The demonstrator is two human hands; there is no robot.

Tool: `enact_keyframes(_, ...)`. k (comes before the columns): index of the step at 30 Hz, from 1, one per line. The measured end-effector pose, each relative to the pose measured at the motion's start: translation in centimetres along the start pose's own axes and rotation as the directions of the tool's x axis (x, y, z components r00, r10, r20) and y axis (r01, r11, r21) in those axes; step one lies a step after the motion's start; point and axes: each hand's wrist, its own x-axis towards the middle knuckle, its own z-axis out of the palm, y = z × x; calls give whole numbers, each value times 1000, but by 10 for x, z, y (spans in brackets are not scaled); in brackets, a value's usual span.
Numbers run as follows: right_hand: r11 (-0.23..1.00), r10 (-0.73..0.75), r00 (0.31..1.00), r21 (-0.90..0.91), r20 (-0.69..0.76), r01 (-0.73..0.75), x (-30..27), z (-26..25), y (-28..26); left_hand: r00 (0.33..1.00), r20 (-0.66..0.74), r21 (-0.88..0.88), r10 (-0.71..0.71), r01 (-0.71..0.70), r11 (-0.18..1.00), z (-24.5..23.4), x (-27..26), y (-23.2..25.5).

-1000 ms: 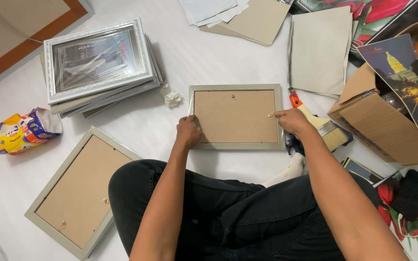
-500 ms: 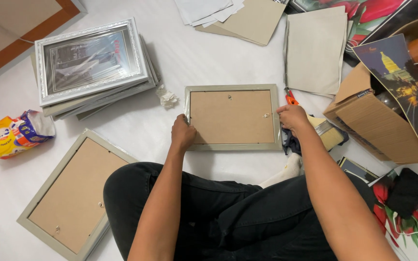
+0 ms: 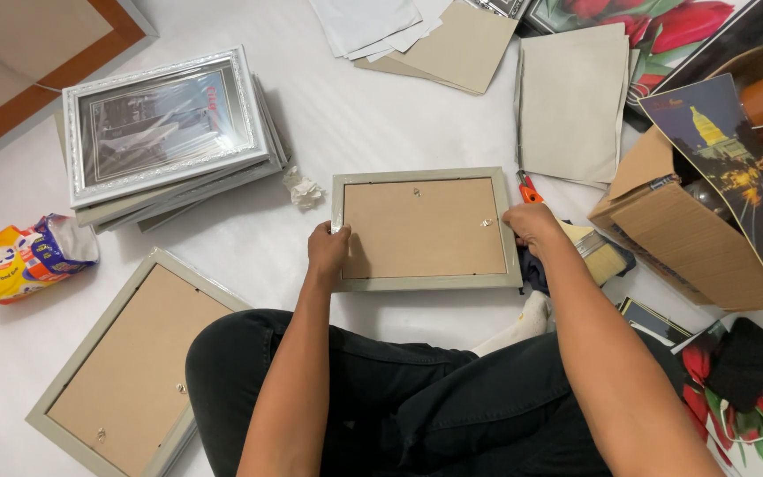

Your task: Assembling a picture frame by cleaning the glass and securing the backing board.

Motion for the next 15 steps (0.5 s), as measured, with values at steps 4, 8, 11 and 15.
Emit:
enact_keyframes(4, 992, -89, 996, -84, 8, 89, 11, -5, -15, 1000, -16, -76, -4, 3, 997, -1, 3, 3)
enact_keyframes(8, 910, -363, 924, -259, -117, 325, 39, -24, -7, 990, -121, -195, 70, -92, 977, 5, 1, 8)
enact_keyframes(11, 890, -375, 926, -298, -49, 344, -36, -41, -61, 983, -159, -178, 90, -119, 977, -3, -27, 35)
enact_keyframes(15, 955, -298, 954, 8, 36, 298, -102, -46, -102, 961, -175, -144, 213, -239, 960, -8, -32, 47)
